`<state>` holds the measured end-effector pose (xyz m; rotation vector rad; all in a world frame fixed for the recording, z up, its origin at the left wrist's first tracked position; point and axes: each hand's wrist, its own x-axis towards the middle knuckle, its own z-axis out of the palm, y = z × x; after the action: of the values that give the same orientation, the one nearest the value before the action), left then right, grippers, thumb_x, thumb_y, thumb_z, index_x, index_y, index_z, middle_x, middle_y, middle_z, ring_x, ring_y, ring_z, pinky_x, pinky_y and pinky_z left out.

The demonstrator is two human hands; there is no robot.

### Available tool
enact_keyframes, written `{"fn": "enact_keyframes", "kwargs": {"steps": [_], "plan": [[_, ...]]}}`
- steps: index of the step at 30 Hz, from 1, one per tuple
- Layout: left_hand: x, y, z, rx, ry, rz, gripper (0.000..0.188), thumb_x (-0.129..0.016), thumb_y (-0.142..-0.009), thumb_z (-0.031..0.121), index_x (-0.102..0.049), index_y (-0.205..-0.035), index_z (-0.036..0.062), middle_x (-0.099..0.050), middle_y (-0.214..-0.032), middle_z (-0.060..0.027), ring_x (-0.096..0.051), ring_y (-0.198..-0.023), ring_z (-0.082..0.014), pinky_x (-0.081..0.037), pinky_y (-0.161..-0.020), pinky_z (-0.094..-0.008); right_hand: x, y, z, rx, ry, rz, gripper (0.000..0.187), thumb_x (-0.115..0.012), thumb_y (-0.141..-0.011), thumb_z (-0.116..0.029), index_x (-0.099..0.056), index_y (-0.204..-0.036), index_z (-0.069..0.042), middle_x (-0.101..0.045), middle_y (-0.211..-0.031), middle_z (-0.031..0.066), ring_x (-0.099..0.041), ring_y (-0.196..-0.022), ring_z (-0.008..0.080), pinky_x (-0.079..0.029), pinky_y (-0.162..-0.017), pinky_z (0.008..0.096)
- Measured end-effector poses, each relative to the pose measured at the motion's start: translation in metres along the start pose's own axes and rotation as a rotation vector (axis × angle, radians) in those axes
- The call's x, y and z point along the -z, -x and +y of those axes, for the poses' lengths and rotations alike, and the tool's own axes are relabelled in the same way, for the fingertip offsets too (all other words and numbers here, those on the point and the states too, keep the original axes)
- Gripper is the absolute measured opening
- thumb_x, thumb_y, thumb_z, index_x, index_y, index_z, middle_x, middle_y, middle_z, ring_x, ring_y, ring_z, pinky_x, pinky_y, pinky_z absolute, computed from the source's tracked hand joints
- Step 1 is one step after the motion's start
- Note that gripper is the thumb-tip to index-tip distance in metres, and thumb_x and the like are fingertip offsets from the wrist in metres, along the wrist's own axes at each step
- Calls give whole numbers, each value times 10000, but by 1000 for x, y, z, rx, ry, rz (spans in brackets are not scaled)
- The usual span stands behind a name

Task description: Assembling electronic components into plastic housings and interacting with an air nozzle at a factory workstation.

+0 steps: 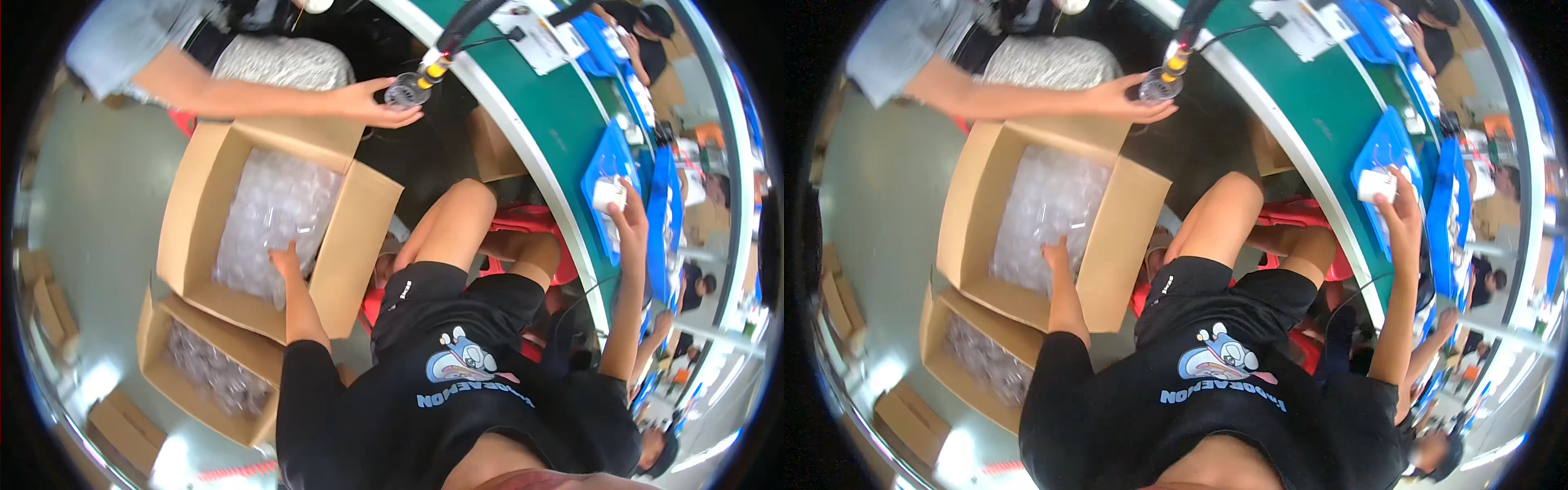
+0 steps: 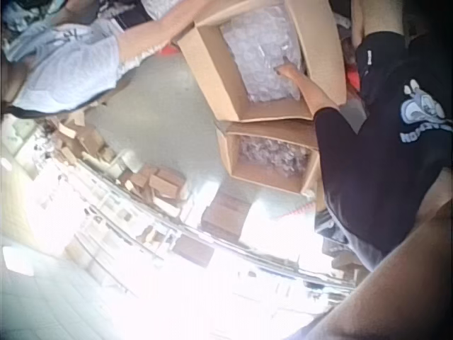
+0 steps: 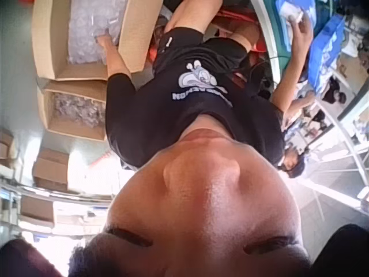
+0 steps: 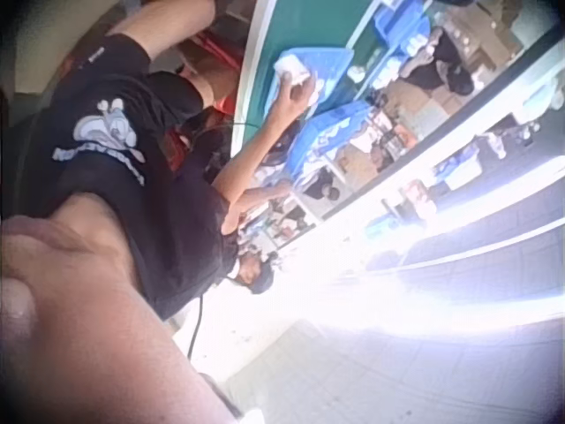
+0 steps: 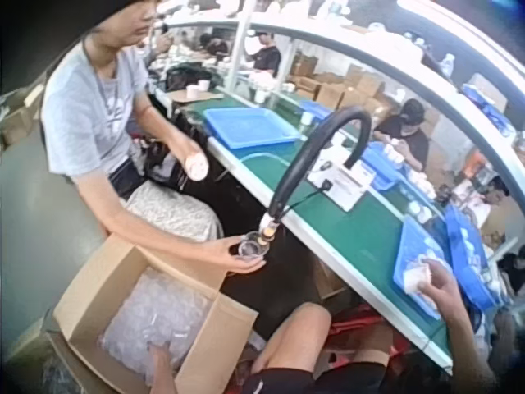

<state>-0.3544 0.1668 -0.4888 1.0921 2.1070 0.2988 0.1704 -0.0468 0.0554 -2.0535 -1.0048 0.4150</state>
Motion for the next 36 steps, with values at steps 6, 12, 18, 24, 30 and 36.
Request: {"fn": "enact_keyframes", "kwargs": {"steps": [6, 12, 18, 24, 30, 36], "plan": [[-4, 5, 15, 29, -166, -83, 726, -823, -712, 375, -545, -1136, -144, -527, -1193, -362, -604, -1035, -448, -513, -873, -491, -32, 17, -18, -20, -105, -195, 560, -676, -864, -61, -463, -1379, -7, -541, -1291, 95, -532, -1199, 185, -406, -1022, 318], [32, -14, -30, -21, -83, -6, 504, -810, -710, 368, -668, -901, -77, -670, -794, -190, -681, -861, -275, -536, -815, -433, -72, 4, -3, -73, -263, -305, 536, -692, -863, -103, -491, -1356, -43, -566, -1242, 67, -557, -1124, 152, -450, -955, 295], [59, 77, -17, 142, 981, -143, 440, -727, -828, 279, -554, -1084, -34, -605, -1059, -156, -633, -911, -281, -519, -797, -400, -95, 3, 31, -225, -424, -381, 518, -670, -901, -199, -494, -1361, -40, -570, -1237, 67, -566, -1085, 138, -486, -852, 263], [118, 157, -10, 87, 1466, -262, 535, -691, -860, 273, -421, -1277, 73, -440, -1353, -124, -507, -1115, -285, -446, -900, -355, -161, -6, 52, -352, -851, -439, 388, -585, -964, -325, -560, -1254, -68, -645, -1090, 46, -618, -940, 123, -500, -783, 275], [113, 204, 39, -32, 1560, -581, 433, -639, -866, 327, -539, -1212, 86, -511, -1277, -111, -493, -1153, -273, -439, -942, -401, -269, -22, 105, -665, -1369, -431, 398, -636, -904, -480, -601, -1111, -142, -662, -1017, 66, -620, -846, 198, -495, -732, 301], [90, 246, 116, -121, 1554, -848, 486, -633, -880, 358, -500, -1255, 78, -561, -1249, -134, -544, -1121, -270, -438, -982, -389, -285, -24, 120, -647, -1539, -407, 372, -670, -890, -442, -607, -1094, -137, -655, -1040, 64, -603, -866, 216, -493, -750, 322]]}}
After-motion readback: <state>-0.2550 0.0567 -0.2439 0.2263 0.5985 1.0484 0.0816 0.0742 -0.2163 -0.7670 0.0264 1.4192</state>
